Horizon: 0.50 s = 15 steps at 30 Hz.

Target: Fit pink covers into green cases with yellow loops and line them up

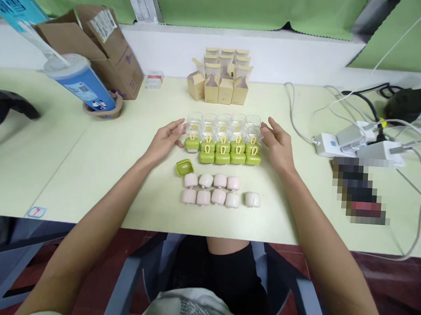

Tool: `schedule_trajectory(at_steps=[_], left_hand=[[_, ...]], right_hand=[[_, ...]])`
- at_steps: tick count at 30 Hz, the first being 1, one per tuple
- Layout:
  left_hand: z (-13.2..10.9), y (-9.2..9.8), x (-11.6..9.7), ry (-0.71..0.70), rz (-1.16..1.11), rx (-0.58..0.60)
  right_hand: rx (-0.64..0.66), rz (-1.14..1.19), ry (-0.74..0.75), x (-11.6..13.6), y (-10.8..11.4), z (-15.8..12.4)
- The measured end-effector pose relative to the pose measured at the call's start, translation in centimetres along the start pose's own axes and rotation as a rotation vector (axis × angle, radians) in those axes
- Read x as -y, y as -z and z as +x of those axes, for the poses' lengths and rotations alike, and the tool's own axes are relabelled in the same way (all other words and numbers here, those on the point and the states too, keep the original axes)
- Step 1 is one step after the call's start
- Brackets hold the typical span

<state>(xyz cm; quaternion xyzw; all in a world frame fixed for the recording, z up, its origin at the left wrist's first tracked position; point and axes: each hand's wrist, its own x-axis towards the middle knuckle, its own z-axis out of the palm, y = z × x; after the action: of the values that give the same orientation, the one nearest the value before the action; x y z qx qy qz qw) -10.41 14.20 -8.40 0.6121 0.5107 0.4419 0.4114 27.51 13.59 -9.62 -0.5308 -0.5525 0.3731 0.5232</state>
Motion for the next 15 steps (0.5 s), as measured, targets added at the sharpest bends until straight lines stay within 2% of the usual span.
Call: schedule_trajectory(at_steps=[15], left_hand=[[0.25, 0.21, 1.04, -0.013, 0.0, -0.02]], right_hand=[[-0.07, 0.008, -0.022, -0.38, -0.37, -0.03]])
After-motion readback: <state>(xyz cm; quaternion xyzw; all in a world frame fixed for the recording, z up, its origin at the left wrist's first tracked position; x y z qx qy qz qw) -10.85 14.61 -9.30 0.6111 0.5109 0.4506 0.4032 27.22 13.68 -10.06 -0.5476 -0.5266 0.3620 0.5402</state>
